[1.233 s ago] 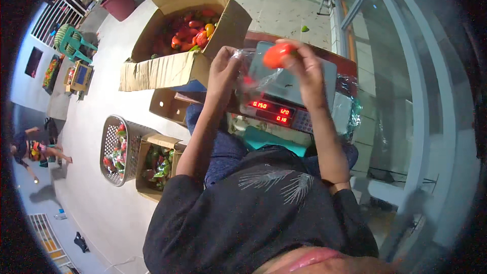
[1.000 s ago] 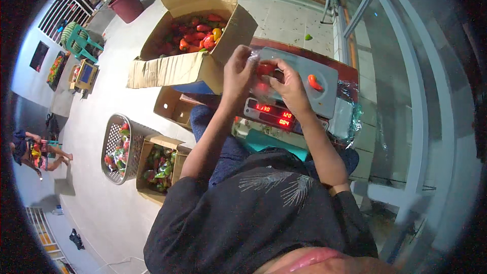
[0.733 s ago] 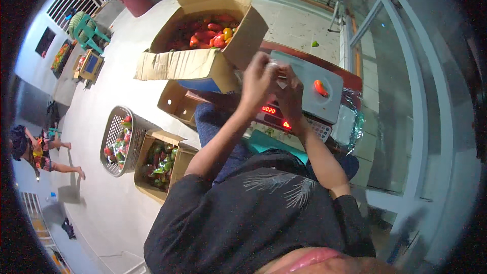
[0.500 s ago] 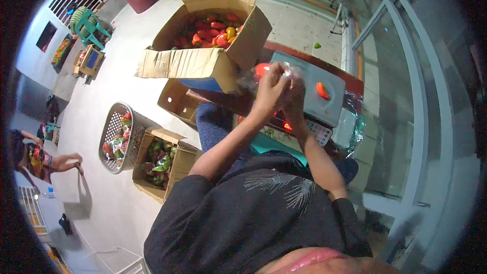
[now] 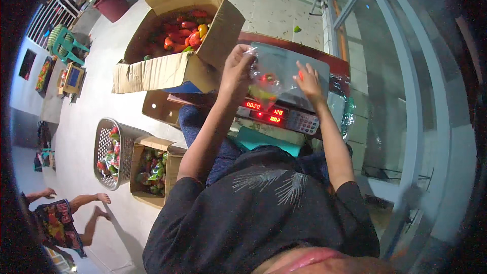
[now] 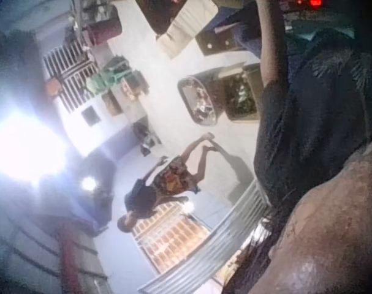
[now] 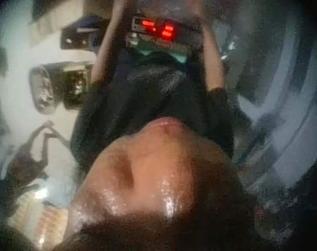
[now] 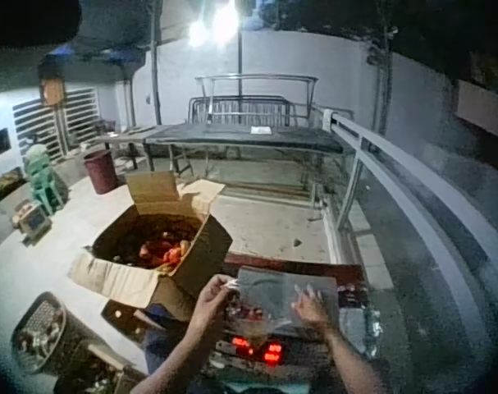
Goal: The person sits on the floor and repeatedly picks bell peppers from a cardboard box. They place the peppers onto a digital scale to weigh them, then transfer them into small plastic bags. The person ties the bags closed and places them into a basket.
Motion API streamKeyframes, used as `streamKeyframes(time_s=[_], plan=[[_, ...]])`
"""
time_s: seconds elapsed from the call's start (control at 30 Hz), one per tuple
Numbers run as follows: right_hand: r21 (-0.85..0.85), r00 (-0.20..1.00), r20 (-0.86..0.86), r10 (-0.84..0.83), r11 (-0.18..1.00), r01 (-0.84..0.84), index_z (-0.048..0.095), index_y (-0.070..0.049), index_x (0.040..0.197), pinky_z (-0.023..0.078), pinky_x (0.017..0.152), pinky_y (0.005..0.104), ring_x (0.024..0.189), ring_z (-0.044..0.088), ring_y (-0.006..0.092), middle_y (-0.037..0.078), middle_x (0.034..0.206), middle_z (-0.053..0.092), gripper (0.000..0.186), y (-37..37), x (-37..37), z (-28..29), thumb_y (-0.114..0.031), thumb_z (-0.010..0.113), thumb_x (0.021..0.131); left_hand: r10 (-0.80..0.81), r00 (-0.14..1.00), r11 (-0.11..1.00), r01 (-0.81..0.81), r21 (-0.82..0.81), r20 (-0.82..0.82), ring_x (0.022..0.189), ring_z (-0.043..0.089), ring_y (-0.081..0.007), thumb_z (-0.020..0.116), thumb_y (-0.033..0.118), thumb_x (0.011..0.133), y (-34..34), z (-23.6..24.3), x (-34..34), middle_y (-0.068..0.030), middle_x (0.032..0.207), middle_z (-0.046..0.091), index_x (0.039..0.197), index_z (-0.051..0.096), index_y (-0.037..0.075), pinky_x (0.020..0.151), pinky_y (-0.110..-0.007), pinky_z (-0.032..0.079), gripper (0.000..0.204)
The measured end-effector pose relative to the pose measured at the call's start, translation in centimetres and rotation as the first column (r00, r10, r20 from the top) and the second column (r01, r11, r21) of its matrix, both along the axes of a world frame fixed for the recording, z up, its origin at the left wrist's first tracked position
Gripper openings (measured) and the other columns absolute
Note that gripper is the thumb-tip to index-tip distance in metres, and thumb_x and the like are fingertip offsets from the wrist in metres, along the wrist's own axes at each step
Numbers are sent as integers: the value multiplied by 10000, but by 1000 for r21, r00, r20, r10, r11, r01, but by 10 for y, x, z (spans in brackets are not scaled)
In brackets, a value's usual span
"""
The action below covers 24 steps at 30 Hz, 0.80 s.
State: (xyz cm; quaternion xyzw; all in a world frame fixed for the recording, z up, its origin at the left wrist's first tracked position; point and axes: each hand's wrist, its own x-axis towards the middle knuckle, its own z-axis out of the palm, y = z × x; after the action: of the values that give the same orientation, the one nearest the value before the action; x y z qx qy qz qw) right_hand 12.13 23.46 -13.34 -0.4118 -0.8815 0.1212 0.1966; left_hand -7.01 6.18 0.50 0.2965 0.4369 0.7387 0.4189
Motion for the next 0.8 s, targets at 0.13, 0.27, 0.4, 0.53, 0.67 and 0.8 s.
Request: streamKeyframes(time_s=[0.13, 0.27, 0.4, 0.53, 0.67, 0.8], plan=[[100, 1000, 11, 22, 995, -23, 565, -134, 1220, 416, 916, 441, 1061, 498, 363, 177, 1160, 533, 442, 7, 3, -38, -162, 648, 787, 7, 998, 1000, -6, 16, -57, 585, 474, -47, 535, 191, 930, 10, 10, -6, 19, 736, 516, 956, 501, 73, 490, -192, 381, 125], [15, 938, -345, -25, 999, 32, 623, -112, 1133, 460, 832, 386, 927, 576, 287, 118, 1022, 611, 363, 18, 16, -33, -105, 660, 772, -12, 997, 999, 15, 40, -74, 555, 479, -49, 544, 195, 930, 22, 15, -17, 16, 721, 525, 955, 506, 66, 484, -195, 394, 137], [-172, 774, -632, -42, 981, -87, 632, -69, 1087, 481, 784, 313, 838, 625, 187, 88, 1047, 639, 300, 10, 14, 74, -83, 670, 790, 13, 997, 999, -11, 35, -70, 550, 447, -37, 556, 216, 916, 22, 13, -14, 33, 690, 499, 914, 513, 75, 474, -187, 366, 148], [-190, 487, -874, 1, 920, -343, 611, -49, 1095, 487, 808, 268, 888, 624, 134, 74, 1091, 628, 301, -24, -5, 157, -90, 692, 808, 35, 998, 999, -34, 33, -52, 538, 452, -45, 554, 216, 916, 23, 8, -8, 22, 683, 502, 917, 513, 71, 467, -195, 375, 151], [-106, 215, -976, 18, 828, -551, 578, -45, 1025, 494, 830, 268, 914, 622, 134, 36, 974, 626, 284, -62, -38, 183, -88, 727, 787, 26, 987, 999, -23, 26, -158, 547, 471, -61, 546, 215, 921, 22, 16, -3, 12, 694, 513, 920, 513, 64, 483, -206, 395, 155], [-78, 511, -843, 169, 900, -428, 594, -41, 964, 483, 797, 272, 885, 611, 137, 49, 914, 624, 243, -88, -47, 172, -24, 718, 756, -7, 986, 998, 17, 59, -167, 576, 491, -60, 538, 194, 933, 24, 23, 5, 11, 723, 524, 942, 513, 55, 506, -204, 406, 141]])
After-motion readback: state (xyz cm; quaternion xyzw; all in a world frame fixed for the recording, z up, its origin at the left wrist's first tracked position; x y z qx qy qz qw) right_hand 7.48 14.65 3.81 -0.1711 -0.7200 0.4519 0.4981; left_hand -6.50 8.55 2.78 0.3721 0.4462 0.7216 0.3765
